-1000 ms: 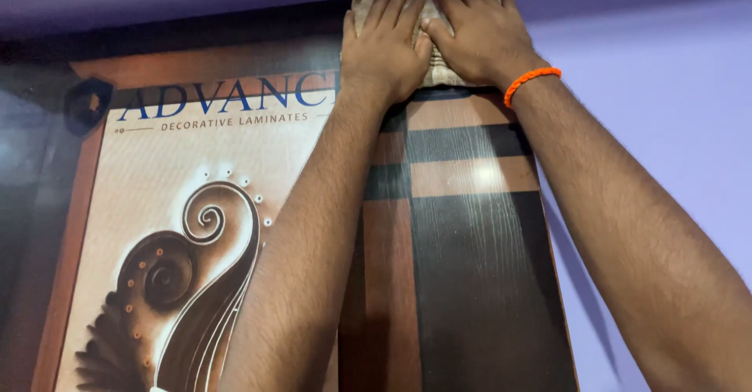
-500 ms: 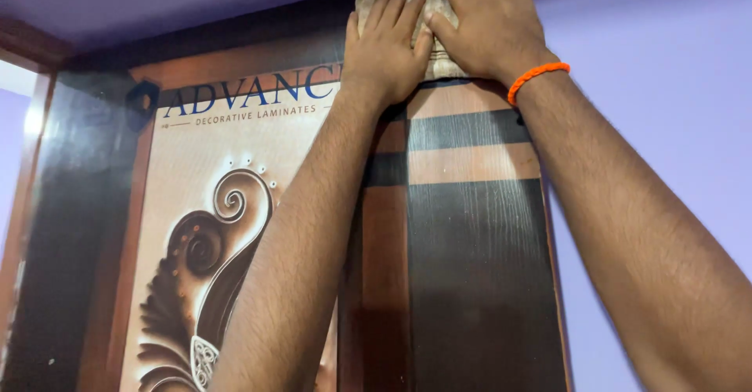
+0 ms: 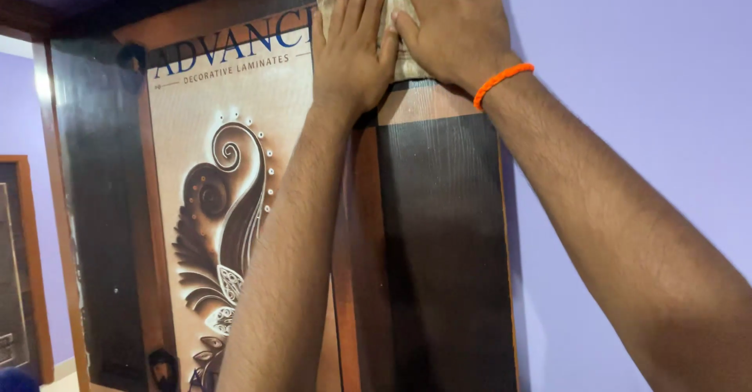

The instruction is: The person cleans both sides of a door and its latch by wiping them down with a cloth.

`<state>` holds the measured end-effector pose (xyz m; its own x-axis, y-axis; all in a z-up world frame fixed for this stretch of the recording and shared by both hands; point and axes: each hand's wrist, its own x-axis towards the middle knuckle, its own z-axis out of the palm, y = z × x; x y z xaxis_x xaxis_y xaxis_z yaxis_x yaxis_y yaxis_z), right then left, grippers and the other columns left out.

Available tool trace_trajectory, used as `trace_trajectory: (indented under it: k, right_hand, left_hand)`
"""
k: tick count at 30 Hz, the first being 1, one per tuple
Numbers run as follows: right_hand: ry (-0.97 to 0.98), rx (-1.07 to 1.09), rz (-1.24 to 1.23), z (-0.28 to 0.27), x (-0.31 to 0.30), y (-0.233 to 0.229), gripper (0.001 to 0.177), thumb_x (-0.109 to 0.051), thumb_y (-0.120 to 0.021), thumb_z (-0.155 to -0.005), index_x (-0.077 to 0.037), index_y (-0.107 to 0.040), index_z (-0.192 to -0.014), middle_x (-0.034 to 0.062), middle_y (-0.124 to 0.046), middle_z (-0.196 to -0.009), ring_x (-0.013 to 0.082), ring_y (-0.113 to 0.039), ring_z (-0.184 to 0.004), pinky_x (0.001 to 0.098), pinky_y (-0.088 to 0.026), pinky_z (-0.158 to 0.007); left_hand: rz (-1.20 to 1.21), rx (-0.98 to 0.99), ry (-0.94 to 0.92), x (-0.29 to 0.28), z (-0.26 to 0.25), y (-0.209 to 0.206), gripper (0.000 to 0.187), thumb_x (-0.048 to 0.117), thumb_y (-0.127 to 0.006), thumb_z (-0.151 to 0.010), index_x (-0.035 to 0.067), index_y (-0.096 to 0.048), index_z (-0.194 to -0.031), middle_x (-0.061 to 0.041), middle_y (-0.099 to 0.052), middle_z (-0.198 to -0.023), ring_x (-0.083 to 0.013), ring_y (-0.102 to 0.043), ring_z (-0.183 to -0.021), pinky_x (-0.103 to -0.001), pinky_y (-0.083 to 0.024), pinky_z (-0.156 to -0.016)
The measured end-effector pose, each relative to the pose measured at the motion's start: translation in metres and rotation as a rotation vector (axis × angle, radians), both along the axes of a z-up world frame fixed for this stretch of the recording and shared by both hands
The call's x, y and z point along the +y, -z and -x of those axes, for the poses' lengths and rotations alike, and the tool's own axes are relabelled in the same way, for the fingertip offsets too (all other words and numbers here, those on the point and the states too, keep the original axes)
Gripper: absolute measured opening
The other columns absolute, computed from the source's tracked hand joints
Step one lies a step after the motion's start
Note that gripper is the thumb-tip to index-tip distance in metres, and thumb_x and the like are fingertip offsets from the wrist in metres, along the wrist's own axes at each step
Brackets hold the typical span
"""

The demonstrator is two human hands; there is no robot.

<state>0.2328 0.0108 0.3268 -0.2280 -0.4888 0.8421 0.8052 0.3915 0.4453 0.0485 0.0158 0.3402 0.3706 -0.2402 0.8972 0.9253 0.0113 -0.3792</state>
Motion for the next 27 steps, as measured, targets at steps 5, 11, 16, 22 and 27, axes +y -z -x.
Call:
trace_trajectory:
  k: [5, 11, 16, 22, 27]
  right_hand:
    - [0.08, 0.027, -0.023, 0.015, 0.014, 0.033, 0.058, -0.039, -0.06, -0.105, -0.007, -0.054, -0.153, 0.0172, -0.044, -0.161, 0.0321, -0.036, -0.151, 0.0616, -0.022, -0.121]
    - [0.126, 0.074, 0.085, 0.027, -0.001, 0.101, 0.059, -0.039, -0.06, -0.1, -0.01, -0.054, -0.151, 0.0164, -0.043, -0.16, 0.0313, -0.035, -0.151, 0.0618, -0.023, -0.121]
    - [0.138, 0.054, 0.215, 0.04, -0.013, 0.171, 0.06, -0.037, -0.058, -0.104, -0.009, -0.05, -0.156, 0.0149, -0.038, -0.165, 0.0313, -0.031, -0.154, 0.0617, -0.023, -0.123]
    - [0.184, 0.036, 0.299, 0.052, -0.023, 0.244, 0.061, -0.039, -0.057, -0.103, -0.008, -0.049, -0.155, 0.0163, -0.039, -0.164, 0.0312, -0.032, -0.154, 0.0635, -0.023, -0.123]
    - [0.211, 0.004, 0.261, 0.051, -0.02, 0.247, 0.06, -0.039, -0.057, -0.104, -0.007, -0.049, -0.154, 0.0177, -0.04, -0.163, 0.0317, -0.032, -0.154, 0.0645, -0.024, -0.123]
  left_hand:
    - [0.003, -0.005, 0.047, -0.003, 0.006, 0.049, 0.061, 0.042, -0.046, -0.104, 0.022, -0.037, -0.161, -0.006, -0.032, -0.169, -0.0246, -0.028, -0.157, -0.06, -0.019, -0.125]
    - [-0.075, 0.04, 0.131, -0.011, 0.011, 0.118, 0.056, 0.037, -0.05, -0.105, 0.021, -0.044, -0.158, -0.004, -0.037, -0.166, -0.0248, -0.034, -0.155, -0.061, -0.021, -0.127]
    - [0.066, -0.005, 0.112, -0.019, 0.024, 0.191, 0.058, 0.035, -0.05, -0.104, 0.019, -0.042, -0.16, -0.006, -0.036, -0.167, -0.026, -0.034, -0.156, -0.061, -0.02, -0.127]
    - [0.17, 0.023, 0.094, -0.039, 0.036, 0.262, 0.061, 0.034, -0.051, -0.102, 0.016, -0.041, -0.16, -0.009, -0.035, -0.167, -0.0275, -0.033, -0.156, -0.063, -0.02, -0.127]
    - [0.189, 0.034, 0.125, -0.042, 0.039, 0.264, 0.063, 0.036, -0.052, -0.101, 0.016, -0.042, -0.159, -0.009, -0.036, -0.167, -0.0264, -0.033, -0.156, -0.063, -0.02, -0.127]
